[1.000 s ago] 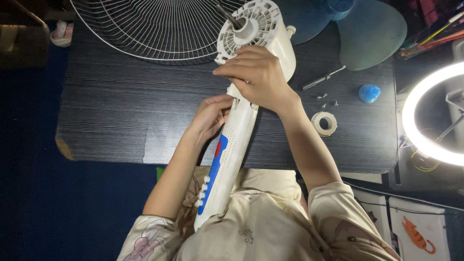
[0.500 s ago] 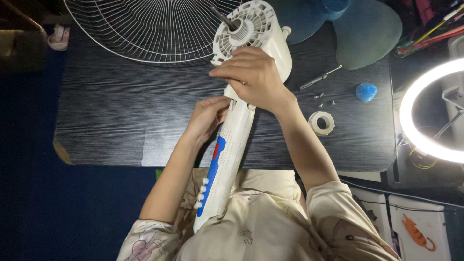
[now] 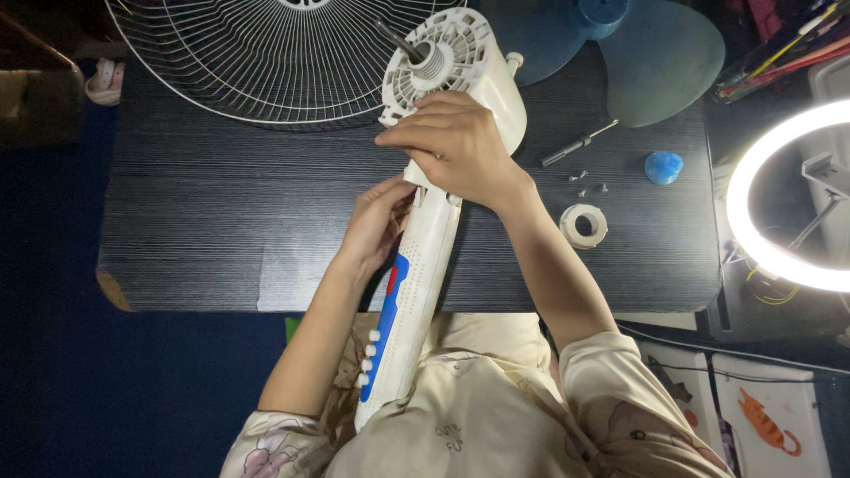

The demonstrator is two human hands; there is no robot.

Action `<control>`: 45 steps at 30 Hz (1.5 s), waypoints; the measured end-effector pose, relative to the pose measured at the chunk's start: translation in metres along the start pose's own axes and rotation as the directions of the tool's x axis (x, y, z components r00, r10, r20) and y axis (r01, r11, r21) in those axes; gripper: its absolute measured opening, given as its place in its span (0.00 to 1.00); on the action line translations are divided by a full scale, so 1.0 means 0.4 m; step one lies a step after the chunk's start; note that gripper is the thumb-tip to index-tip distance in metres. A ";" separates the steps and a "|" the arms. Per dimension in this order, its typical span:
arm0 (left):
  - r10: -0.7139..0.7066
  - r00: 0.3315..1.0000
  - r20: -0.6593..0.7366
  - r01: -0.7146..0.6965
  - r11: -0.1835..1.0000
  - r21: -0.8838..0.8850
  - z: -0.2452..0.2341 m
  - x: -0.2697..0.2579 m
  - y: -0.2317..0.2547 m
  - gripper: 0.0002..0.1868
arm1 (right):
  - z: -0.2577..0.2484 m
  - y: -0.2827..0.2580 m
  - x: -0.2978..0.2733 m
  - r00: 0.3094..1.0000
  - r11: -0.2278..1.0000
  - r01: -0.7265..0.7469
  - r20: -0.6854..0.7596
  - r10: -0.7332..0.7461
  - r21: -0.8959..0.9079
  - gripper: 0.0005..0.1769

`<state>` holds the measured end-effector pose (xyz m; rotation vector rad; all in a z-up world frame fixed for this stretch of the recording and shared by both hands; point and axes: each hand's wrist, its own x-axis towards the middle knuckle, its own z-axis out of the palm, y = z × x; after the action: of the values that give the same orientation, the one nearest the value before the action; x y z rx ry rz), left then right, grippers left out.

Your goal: The person assembles a disassembled electric fan on a dark table. They attach the fan head to the stand, insert and tighten several screws with a screwdriver, and secure the motor housing. The fan cage and blades remain separate on the table.

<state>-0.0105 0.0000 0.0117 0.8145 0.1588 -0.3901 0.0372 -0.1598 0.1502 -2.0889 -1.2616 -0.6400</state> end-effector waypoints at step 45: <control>0.240 0.969 0.064 -0.222 0.723 0.654 0.170 -0.098 0.089 0.36 | -0.166 -0.081 -0.383 0.624 0.702 -0.687 0.342 0.702 -0.186 0.09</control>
<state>-0.0331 -0.0167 0.0931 1.5291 -0.0715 -0.1878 -0.0636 -0.2879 0.1018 -2.5692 -0.4901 0.1272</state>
